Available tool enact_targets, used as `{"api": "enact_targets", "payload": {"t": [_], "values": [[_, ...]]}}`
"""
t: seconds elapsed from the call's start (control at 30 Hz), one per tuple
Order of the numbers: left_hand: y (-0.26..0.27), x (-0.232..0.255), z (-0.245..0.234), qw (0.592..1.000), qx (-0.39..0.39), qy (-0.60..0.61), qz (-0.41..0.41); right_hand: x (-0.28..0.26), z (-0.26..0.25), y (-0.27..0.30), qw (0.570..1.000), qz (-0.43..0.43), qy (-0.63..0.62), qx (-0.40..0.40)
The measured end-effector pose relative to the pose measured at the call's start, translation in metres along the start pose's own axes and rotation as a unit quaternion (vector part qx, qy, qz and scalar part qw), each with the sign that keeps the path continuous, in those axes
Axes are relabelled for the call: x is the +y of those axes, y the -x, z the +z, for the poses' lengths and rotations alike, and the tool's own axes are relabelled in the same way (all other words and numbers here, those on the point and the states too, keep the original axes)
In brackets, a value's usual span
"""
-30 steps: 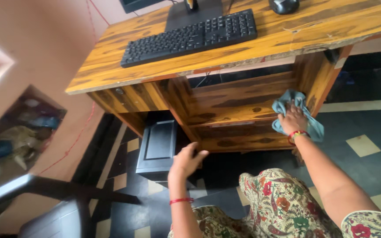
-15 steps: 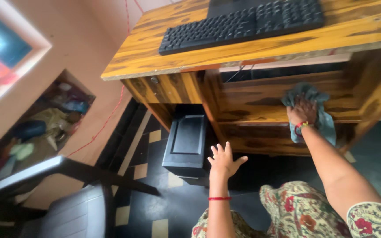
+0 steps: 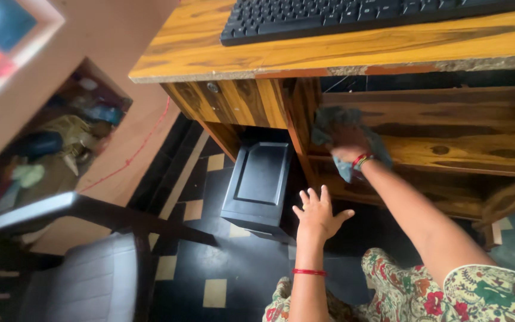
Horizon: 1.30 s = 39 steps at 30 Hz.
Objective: The person cleans a wooden computer desk and a CPU tower using a cloth, wiping the tabletop, shelves, and the top and sides of the computer case.
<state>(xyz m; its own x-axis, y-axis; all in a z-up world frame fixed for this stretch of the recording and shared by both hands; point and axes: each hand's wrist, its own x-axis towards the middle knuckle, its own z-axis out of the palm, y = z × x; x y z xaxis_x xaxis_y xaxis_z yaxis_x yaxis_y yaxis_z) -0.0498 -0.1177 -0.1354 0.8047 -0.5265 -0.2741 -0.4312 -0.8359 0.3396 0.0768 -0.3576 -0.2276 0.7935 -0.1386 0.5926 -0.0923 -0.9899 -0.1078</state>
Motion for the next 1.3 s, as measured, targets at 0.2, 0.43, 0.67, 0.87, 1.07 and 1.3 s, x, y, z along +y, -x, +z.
{"api": "enact_targets", "payload": {"t": [0.2, 0.43, 0.67, 0.87, 1.07, 1.3], "values": [[-0.003, 0.010, 0.009, 1.000, -0.018, -0.009, 0.021, 0.141, -0.026, 0.022, 0.995, 0.100, -0.018, -0.009], [0.005, -0.029, 0.003, 0.999, -0.032, -0.023, 0.015, 0.286, -0.085, 0.084, 0.972, 0.223, 0.080, 0.009], [0.022, -0.036, -0.002, 0.998, 0.041, -0.028, 0.030, 0.234, -0.043, 0.041, 0.938, 0.325, 0.122, -0.012], [0.015, -0.023, 0.013, 0.996, 0.052, -0.022, 0.073, 0.088, 0.050, -0.036, 0.980, 0.170, 0.024, -0.100], [0.000, -0.021, 0.011, 0.996, 0.052, -0.025, 0.067, 0.008, 0.089, -0.051, 0.996, -0.001, 0.071, -0.046], [-0.003, -0.022, 0.008, 0.997, 0.053, 0.007, 0.063, 0.068, -0.026, -0.022, 0.985, -0.030, -0.047, -0.161]]}}
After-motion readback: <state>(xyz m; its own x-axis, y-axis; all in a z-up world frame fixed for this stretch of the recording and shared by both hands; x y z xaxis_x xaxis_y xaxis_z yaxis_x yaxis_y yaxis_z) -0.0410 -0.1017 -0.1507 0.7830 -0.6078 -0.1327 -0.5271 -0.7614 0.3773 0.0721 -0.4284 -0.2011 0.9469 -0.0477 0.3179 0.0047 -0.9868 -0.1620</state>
